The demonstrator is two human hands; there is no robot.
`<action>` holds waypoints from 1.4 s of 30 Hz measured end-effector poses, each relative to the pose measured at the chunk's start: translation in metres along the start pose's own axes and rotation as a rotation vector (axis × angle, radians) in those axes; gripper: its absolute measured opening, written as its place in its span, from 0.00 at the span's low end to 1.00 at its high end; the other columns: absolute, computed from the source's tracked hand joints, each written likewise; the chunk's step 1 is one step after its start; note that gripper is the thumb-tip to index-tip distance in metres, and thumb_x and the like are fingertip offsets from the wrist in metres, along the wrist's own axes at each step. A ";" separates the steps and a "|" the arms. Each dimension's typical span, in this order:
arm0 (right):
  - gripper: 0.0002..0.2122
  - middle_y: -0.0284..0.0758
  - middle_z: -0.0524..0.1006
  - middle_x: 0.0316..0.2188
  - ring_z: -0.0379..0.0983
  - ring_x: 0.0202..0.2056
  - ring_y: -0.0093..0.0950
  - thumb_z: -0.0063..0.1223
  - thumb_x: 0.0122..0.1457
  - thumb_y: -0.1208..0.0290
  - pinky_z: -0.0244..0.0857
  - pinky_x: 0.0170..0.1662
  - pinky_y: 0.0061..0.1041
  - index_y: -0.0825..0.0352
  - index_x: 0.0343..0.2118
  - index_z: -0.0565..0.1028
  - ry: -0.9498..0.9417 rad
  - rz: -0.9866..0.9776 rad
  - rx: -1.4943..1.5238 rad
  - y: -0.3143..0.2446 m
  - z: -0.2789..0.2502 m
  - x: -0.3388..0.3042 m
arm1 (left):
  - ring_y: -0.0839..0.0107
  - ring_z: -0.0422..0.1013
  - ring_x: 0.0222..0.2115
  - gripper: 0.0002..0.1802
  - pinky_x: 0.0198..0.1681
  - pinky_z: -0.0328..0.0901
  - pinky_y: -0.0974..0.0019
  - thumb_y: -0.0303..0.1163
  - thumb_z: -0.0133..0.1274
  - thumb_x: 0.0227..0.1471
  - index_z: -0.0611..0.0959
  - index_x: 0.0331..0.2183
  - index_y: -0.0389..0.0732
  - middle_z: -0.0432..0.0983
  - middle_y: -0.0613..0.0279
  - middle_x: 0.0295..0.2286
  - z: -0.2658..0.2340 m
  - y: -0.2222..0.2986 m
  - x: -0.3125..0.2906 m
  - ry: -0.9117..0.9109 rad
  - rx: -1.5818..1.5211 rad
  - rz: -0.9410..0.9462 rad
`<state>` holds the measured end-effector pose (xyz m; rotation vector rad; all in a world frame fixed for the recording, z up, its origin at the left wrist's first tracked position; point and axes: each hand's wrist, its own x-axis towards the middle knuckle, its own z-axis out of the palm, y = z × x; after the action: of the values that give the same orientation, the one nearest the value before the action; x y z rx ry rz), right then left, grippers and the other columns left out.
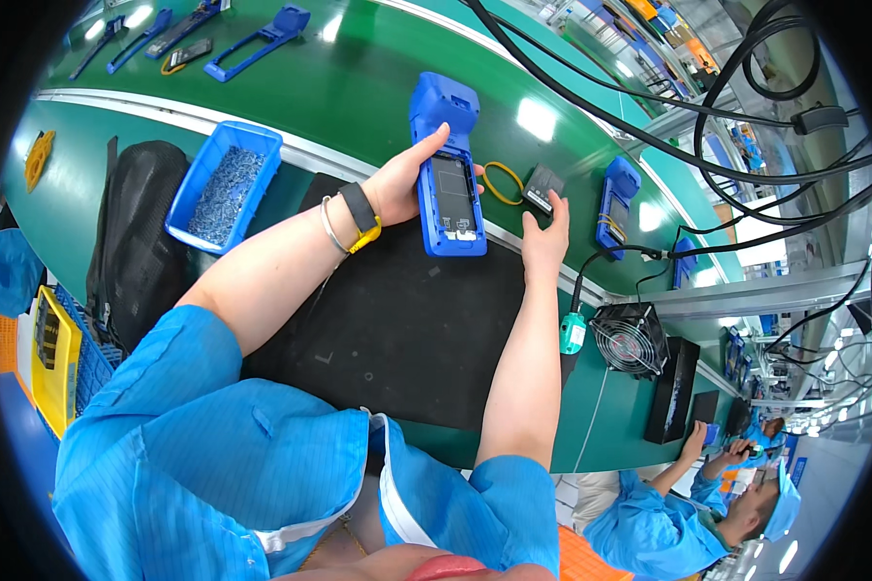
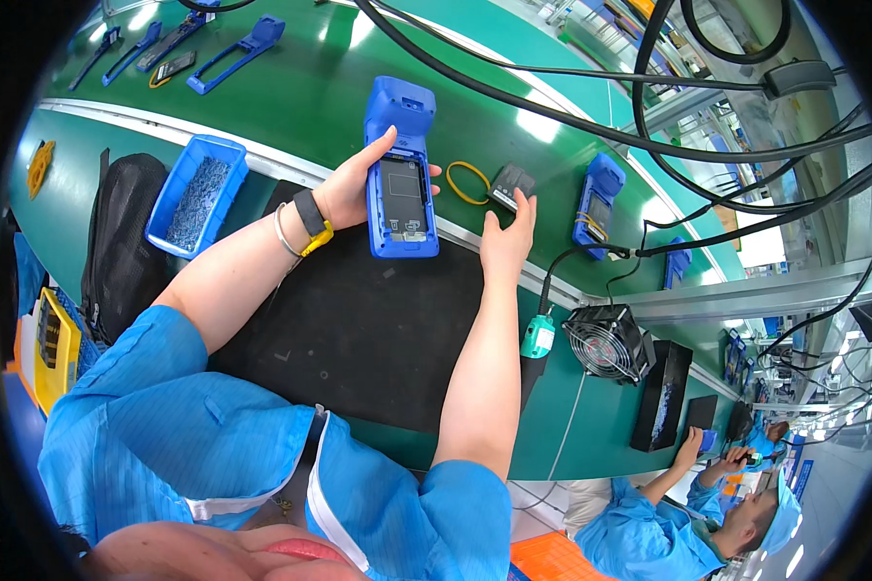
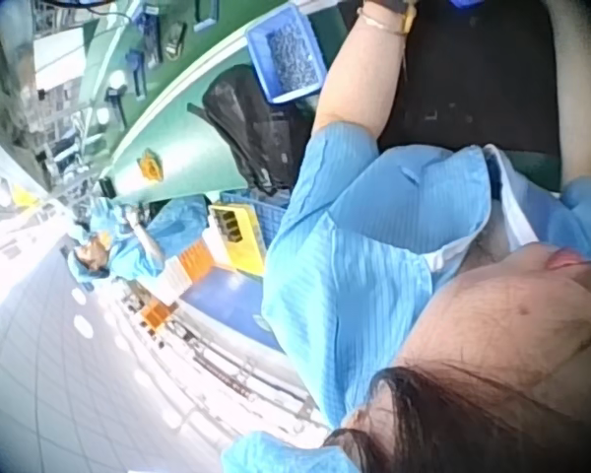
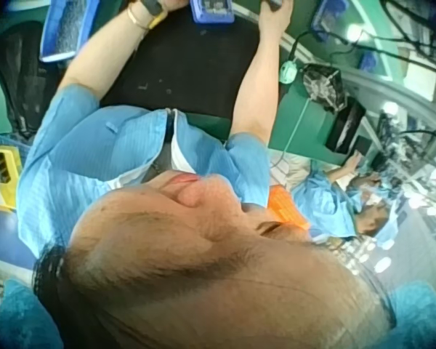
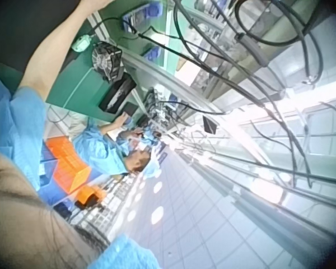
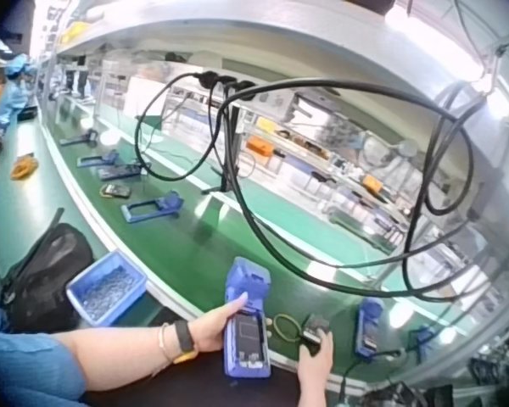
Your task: The person assembles a handheld electronic device by connecting internal cables and a battery, then closing the plastic housing and securing it with screws using an electric screwdriver.
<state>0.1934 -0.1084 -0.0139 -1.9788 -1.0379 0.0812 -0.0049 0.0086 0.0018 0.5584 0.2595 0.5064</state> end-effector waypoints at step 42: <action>0.12 0.29 0.75 0.28 0.72 0.29 0.20 0.48 0.60 0.61 0.66 0.33 0.20 0.66 0.33 0.72 0.047 0.196 1.078 -0.004 -0.028 0.003 | 0.73 0.73 0.34 0.23 0.42 0.67 0.70 0.44 0.56 0.48 0.75 0.40 0.36 0.76 0.60 0.35 0.006 0.006 -0.008 0.108 0.206 0.208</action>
<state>0.2040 -0.1240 0.0069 -1.0659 -0.5507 0.5708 -0.0116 0.0065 0.0109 0.7640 0.3613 0.7179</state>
